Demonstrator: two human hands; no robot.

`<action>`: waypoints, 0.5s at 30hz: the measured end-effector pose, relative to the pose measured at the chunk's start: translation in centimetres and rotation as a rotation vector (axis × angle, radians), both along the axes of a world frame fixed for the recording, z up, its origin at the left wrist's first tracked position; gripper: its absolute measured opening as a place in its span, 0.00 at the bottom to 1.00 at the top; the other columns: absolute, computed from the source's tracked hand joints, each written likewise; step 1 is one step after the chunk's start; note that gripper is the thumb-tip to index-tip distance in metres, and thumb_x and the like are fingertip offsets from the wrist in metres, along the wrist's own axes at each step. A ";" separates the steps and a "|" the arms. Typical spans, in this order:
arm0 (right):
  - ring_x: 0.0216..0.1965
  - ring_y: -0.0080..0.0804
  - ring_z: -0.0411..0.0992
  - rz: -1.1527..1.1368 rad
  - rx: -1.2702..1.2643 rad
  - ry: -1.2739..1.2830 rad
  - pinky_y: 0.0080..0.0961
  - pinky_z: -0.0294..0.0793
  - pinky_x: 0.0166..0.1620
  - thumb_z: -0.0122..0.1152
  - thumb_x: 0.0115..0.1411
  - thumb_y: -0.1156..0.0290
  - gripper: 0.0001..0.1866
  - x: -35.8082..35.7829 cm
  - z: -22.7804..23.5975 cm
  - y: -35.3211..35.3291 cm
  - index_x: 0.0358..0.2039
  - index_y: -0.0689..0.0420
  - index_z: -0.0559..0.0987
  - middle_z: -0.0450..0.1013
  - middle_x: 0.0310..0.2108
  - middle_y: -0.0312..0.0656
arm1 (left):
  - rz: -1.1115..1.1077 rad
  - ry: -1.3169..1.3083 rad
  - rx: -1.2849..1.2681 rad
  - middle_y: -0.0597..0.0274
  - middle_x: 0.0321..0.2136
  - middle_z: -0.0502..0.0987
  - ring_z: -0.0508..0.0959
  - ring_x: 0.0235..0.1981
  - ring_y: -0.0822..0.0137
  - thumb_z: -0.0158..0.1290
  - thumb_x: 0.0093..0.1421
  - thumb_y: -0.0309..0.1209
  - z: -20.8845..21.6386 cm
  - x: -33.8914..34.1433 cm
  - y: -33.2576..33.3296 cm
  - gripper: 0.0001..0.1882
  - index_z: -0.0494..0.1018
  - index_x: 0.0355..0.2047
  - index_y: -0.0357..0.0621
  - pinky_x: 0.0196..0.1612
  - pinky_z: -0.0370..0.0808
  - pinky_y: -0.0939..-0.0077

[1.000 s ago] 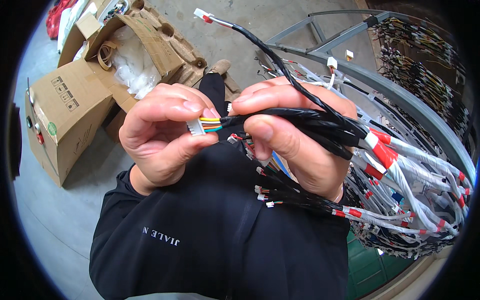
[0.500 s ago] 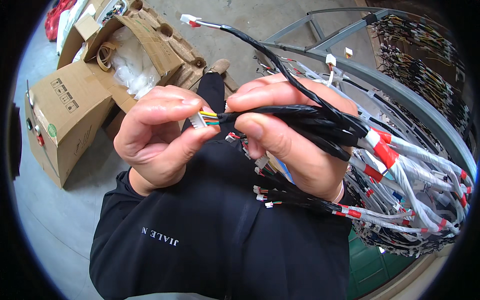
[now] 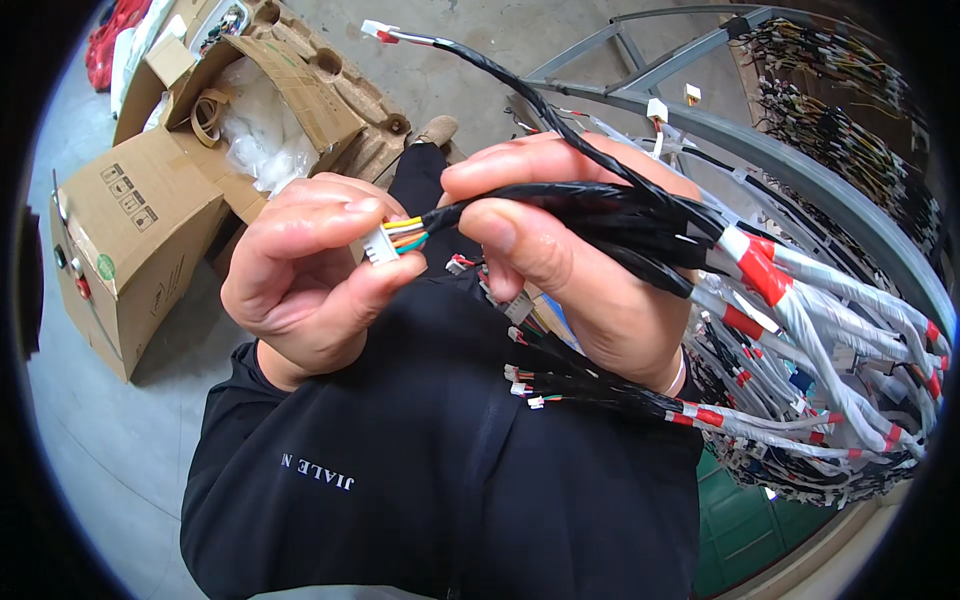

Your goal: Inspecting and hanging bundles of wire harnesses on a storage rack in a factory setting.

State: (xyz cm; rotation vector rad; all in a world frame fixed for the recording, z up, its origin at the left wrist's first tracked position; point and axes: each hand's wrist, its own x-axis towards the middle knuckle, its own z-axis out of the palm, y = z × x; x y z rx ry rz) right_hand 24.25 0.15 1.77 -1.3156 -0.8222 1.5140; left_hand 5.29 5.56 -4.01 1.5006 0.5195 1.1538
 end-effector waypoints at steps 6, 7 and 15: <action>0.24 0.19 0.65 -0.205 0.049 0.088 0.22 0.70 0.36 0.61 0.58 0.70 0.22 -0.8 -0.9 -0.2 0.52 0.62 0.68 0.71 0.35 0.49 | -0.008 0.078 -0.220 0.49 0.33 0.76 0.79 0.34 0.62 0.60 0.52 0.16 0.4 -0.2 -0.2 0.16 0.71 0.41 0.30 0.39 0.77 0.71; 0.26 0.19 0.67 -0.172 0.031 0.066 0.25 0.71 0.42 0.64 0.57 0.67 0.32 -0.4 -0.7 0.2 0.58 0.62 0.59 0.69 0.40 0.50 | 0.026 0.011 -0.399 0.50 0.34 0.77 0.80 0.34 0.63 0.57 0.56 0.18 0.2 -0.1 -0.3 0.15 0.70 0.44 0.29 0.40 0.78 0.72; 0.39 0.23 0.69 -0.308 0.125 -0.047 0.21 0.67 0.48 0.47 0.69 0.62 0.18 -0.9 1.6 1.3 0.39 0.66 0.77 0.72 0.35 0.41 | 0.139 0.074 -0.420 0.58 0.38 0.77 0.77 0.38 0.73 0.60 0.54 0.17 0.0 2.6 0.5 0.19 0.72 0.46 0.32 0.41 0.74 0.82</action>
